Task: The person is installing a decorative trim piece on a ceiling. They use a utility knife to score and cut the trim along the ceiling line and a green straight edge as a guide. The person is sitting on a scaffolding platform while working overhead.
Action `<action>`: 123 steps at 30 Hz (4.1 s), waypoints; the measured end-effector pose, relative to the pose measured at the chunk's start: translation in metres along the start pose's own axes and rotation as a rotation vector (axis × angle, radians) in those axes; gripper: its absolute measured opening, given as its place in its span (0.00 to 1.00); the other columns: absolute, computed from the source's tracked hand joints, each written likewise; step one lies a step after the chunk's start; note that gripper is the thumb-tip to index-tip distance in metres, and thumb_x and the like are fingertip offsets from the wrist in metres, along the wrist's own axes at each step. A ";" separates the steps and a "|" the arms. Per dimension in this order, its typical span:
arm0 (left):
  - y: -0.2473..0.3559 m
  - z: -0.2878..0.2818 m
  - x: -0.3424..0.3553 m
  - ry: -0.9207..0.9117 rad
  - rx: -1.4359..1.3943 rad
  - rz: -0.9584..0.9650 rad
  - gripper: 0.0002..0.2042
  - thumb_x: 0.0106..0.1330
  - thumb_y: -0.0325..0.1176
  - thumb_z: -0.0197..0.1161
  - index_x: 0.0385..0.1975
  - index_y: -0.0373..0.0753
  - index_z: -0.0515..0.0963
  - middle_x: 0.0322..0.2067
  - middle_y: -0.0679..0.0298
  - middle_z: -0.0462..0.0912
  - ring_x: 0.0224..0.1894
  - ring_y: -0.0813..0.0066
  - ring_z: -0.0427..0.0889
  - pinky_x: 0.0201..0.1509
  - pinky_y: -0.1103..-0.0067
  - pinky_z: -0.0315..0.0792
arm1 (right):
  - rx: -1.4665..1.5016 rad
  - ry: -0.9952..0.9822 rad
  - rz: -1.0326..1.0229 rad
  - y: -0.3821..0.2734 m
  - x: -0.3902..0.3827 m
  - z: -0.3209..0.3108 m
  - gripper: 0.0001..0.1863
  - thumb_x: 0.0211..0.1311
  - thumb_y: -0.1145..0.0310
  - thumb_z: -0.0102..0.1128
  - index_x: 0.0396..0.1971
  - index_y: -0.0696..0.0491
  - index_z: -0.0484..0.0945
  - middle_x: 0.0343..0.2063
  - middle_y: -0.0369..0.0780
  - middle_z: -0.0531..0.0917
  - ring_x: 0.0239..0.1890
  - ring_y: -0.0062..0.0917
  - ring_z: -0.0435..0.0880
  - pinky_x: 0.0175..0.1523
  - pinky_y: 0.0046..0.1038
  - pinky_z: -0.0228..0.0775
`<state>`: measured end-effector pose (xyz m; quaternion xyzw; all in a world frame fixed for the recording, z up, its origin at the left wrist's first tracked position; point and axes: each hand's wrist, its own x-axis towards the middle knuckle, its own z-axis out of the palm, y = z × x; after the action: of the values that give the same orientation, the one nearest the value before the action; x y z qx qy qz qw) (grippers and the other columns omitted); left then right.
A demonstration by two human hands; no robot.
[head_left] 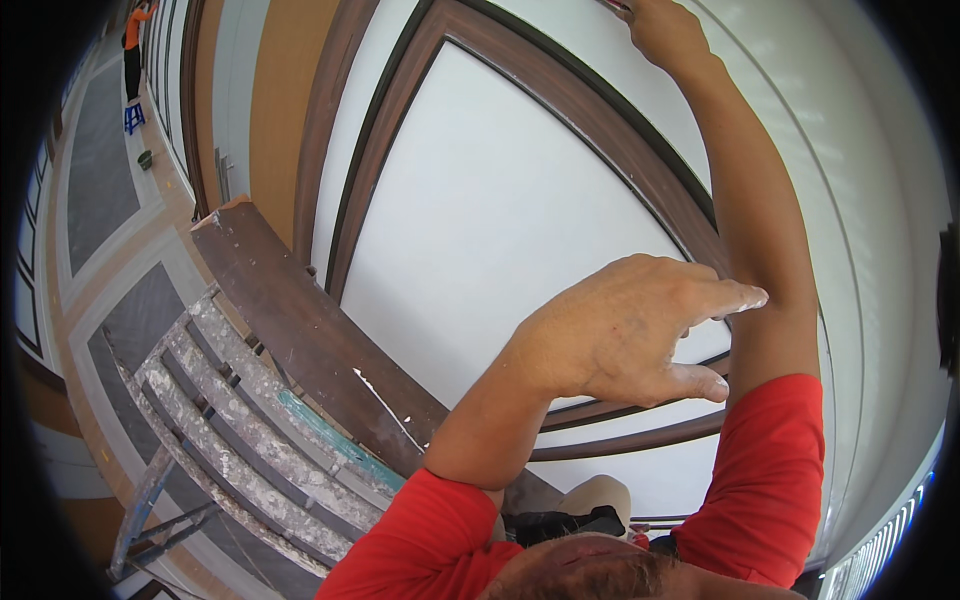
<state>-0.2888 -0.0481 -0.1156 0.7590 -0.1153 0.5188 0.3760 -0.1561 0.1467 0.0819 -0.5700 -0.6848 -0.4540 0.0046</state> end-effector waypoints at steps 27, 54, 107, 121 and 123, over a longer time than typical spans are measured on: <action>-0.001 -0.002 0.002 -0.013 0.020 -0.055 0.37 0.52 0.41 0.77 0.64 0.33 0.75 0.46 0.49 0.86 0.37 0.57 0.86 0.43 0.69 0.80 | -0.181 -0.106 -0.039 -0.009 0.009 -0.018 0.16 0.74 0.65 0.56 0.55 0.55 0.83 0.48 0.45 0.88 0.49 0.41 0.86 0.54 0.42 0.78; 0.001 0.002 0.002 0.013 0.061 -0.064 0.38 0.53 0.45 0.79 0.64 0.35 0.76 0.46 0.50 0.86 0.38 0.57 0.86 0.43 0.68 0.80 | -0.283 -0.295 0.129 -0.024 -0.012 -0.076 0.13 0.70 0.67 0.60 0.41 0.61 0.87 0.39 0.49 0.89 0.41 0.40 0.87 0.50 0.38 0.79; -0.034 0.186 0.093 0.320 0.014 -0.030 0.15 0.75 0.29 0.61 0.58 0.31 0.80 0.32 0.60 0.87 0.26 0.85 0.79 0.29 0.86 0.75 | 1.332 -0.355 0.847 0.040 -0.600 0.001 0.17 0.73 0.63 0.60 0.52 0.60 0.79 0.27 0.35 0.79 0.32 0.17 0.73 0.40 0.23 0.68; -0.076 0.303 0.122 0.449 0.039 -0.074 0.18 0.75 0.42 0.64 0.41 0.28 0.83 0.20 0.63 0.82 0.23 0.81 0.78 0.28 0.83 0.73 | 1.400 -0.405 0.883 0.070 -0.673 -0.013 0.15 0.72 0.67 0.60 0.51 0.61 0.78 0.20 0.41 0.74 0.23 0.24 0.69 0.32 0.29 0.65; -0.080 0.309 0.125 0.456 0.109 -0.059 0.18 0.75 0.43 0.64 0.38 0.29 0.83 0.20 0.63 0.82 0.24 0.81 0.79 0.29 0.83 0.74 | 1.345 -0.291 0.898 0.074 -0.673 -0.012 0.16 0.72 0.66 0.60 0.51 0.62 0.78 0.20 0.40 0.72 0.23 0.23 0.68 0.32 0.28 0.65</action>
<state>0.0275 -0.1795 -0.0974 0.6446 0.0229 0.6710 0.3657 0.1314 -0.3880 -0.2185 -0.7183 -0.5108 0.1769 0.4379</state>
